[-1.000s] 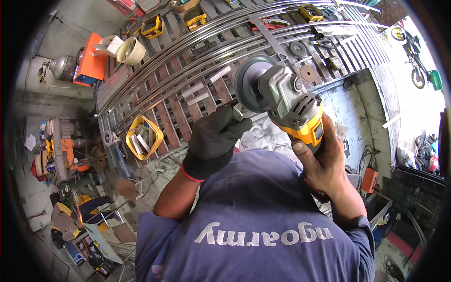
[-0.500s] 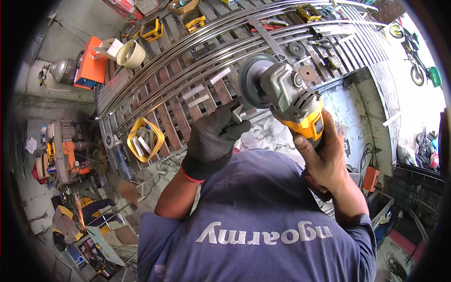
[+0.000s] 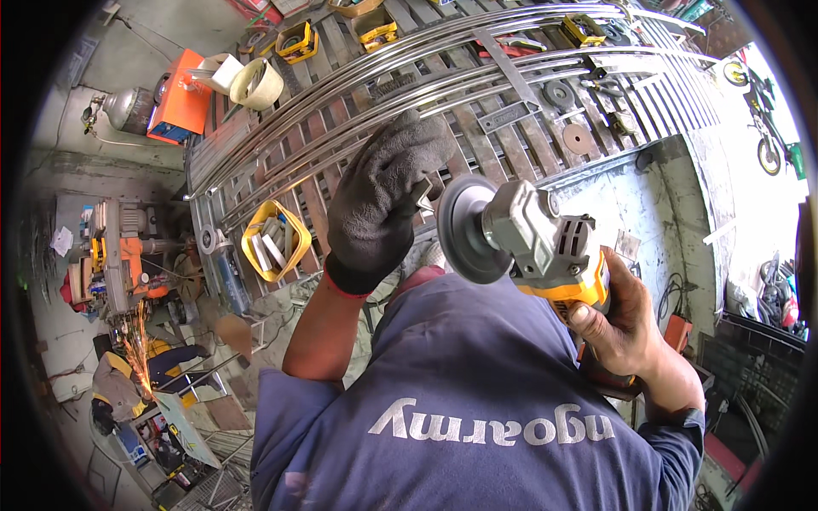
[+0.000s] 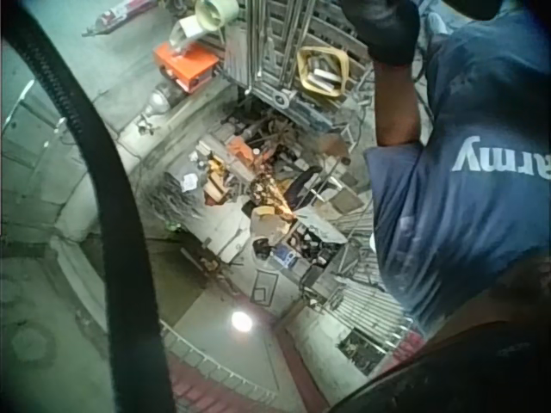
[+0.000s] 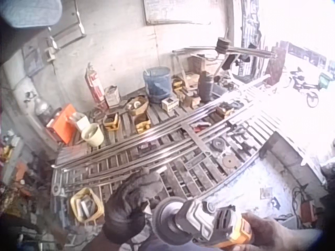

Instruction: The person smooths a small metal piece by hand using a handheld angle grinder.

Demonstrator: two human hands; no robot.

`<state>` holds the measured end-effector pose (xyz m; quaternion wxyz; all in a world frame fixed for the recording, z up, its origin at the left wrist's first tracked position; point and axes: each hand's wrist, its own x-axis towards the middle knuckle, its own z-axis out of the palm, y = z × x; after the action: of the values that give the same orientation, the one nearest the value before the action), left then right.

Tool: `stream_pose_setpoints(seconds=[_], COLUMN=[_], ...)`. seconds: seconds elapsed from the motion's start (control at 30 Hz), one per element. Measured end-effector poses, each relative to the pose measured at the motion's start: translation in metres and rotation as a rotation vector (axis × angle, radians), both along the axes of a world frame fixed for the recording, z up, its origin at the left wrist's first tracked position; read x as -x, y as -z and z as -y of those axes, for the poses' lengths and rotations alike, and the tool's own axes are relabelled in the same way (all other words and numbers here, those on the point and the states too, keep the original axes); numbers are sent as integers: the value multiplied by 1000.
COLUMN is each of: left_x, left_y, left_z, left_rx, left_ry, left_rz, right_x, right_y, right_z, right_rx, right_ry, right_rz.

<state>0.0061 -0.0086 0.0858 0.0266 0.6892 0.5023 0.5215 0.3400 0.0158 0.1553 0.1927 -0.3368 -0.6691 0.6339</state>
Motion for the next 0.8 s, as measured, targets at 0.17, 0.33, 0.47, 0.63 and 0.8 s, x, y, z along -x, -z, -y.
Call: stream_pose_setpoints(seconds=[0.17,0.33,0.47,0.63,0.8], left_x=[-1,0,-2,-1,-7], left_y=[-10,-12,-16,-17,-10], left_z=[3,4,5,5,6], left_rx=[52,34,42,28,42], left_ry=[-30,-16,-1,-7,23], left_rz=[-38,-74,-76,-97,148], right_x=[3,7,8,6,6], right_y=[-2,2,0,-2,0], right_z=[2,7,8,7,11], right_rx=[35,33,7,-3,-15], right_ry=[-26,-22,-20,-37,15], right_rz=[1,-50,-67,-40,-76])
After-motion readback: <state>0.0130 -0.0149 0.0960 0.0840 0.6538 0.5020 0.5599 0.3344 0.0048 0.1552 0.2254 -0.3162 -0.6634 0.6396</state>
